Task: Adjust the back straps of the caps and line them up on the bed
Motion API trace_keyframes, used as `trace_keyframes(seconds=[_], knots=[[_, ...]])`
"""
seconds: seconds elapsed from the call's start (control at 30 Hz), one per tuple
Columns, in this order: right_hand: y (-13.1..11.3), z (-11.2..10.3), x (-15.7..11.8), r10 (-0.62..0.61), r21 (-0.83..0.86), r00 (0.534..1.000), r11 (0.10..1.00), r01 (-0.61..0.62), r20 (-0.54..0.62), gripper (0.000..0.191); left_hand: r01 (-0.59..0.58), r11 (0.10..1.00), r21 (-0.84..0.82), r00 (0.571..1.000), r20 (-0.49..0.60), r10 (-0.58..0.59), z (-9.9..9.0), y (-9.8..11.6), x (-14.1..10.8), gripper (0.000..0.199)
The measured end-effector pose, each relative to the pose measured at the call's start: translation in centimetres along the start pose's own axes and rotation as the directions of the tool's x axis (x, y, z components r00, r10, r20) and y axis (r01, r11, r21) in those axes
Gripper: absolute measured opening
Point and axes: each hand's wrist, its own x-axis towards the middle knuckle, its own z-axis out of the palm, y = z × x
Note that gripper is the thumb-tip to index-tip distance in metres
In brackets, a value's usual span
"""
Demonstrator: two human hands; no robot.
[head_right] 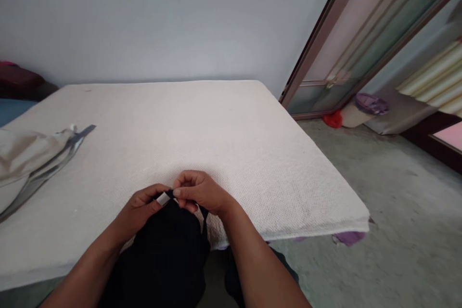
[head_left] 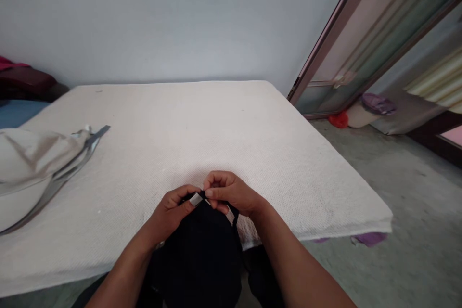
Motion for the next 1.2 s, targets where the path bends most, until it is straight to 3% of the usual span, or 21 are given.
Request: trace_keyframes(seconds=[0.5,0.63,0.9,1.2], knots=[[-0.53,-0.27,-0.35,0.074,0.019,0.996,0.997,-0.074,0.045,0.013,0.115,0.991,-0.07,0.993,0.01,-0.115,0.1,-0.25,-0.15,0.023],[-0.42,-0.27,-0.36,0.063,0.08,0.997,0.995,-0.067,0.053,0.014,0.114,0.992,-0.062,0.993,0.017,-0.113,0.24,-0.01,-0.2,0.022],[-0.35,-0.18,-0.2,0.101,0.05,0.993,0.993,-0.104,0.053,0.012,0.086,0.996,-0.005,0.996,0.015,-0.086,0.26,0.3,-0.17,0.021],[-0.27,-0.37,-0.16,0.132,0.072,0.985,0.988,-0.14,0.107,0.011,0.135,0.99,-0.048,0.989,0.069,-0.132,0.4,0.25,-0.19,0.02]])
